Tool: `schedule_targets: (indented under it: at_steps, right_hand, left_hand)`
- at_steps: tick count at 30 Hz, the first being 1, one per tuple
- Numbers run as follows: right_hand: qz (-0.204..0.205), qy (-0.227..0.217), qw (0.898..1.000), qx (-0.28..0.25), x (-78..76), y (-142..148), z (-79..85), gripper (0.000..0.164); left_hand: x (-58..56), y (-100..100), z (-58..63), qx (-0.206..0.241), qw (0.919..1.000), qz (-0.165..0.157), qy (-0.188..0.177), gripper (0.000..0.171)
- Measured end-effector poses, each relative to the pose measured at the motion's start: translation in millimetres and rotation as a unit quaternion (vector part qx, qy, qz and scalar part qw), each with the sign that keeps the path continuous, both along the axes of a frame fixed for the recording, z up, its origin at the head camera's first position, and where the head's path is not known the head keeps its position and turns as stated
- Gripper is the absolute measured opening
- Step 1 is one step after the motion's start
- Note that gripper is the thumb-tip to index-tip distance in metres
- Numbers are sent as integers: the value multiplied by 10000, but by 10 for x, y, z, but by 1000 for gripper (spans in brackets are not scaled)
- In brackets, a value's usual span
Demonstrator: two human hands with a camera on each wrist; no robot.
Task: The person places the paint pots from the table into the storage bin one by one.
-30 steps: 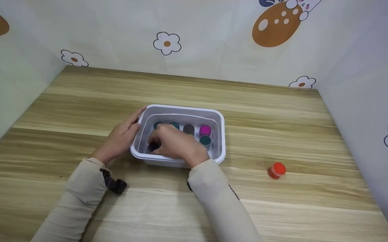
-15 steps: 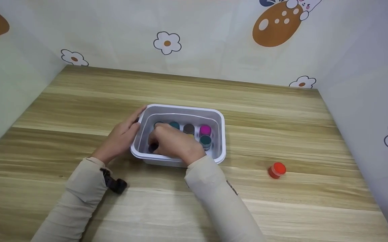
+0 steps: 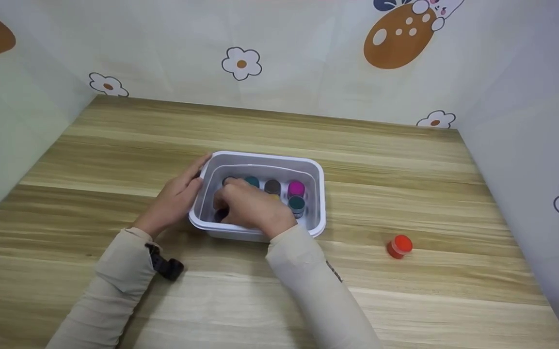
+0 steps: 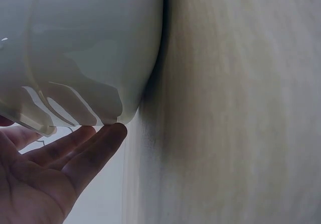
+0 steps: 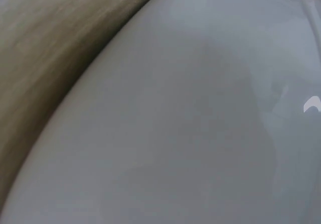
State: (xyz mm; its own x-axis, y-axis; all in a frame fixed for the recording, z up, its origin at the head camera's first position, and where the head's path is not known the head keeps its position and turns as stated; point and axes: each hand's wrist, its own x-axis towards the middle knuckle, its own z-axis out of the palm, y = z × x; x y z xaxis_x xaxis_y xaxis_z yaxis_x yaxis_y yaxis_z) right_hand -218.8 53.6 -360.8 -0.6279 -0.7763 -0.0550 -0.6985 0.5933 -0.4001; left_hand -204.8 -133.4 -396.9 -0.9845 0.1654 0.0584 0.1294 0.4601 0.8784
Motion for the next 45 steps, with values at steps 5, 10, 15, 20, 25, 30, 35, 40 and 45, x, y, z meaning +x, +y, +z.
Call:
schedule_targets:
  at_steps: [5,10,15,20,25,30,35,40,45]
  right_hand:
    - [-96,-16,9999,-142,15,72,2,22]
    - [-143,30,9979,-637,44,204,37,22]
    - [-394,93,9901,-1344,88,446,99,17]
    - [-762,444,9775,-1916,120,764,118,13]
    - [-1394,548,9645,-2173,134,1093,107,14]
    - [-1948,804,9514,-2247,177,1444,66,12]
    - [-2648,985,9356,-2120,306,1829,-12,15]
    - [-3180,934,9226,-1975,446,2174,-75,19]
    - [-3460,629,9182,-1822,545,2458,-148,22]
  left_hand:
    - [-1,18,3,16,10000,-42,-23,56]
    - [-2,32,3,63,10000,-72,-8,56]
    - [-2,45,3,113,9999,-94,-21,56]
    - [5,33,5,41,10000,-28,-27,56]
    - [-4,11,-20,66,10000,-10,-59,56]
    - [-4,9,-23,87,9998,-12,-200,56]
    - [4,13,-6,48,9997,3,-249,57]
    - [6,18,2,115,9995,0,-283,57]
    - [9,24,0,149,9992,-8,-370,57]
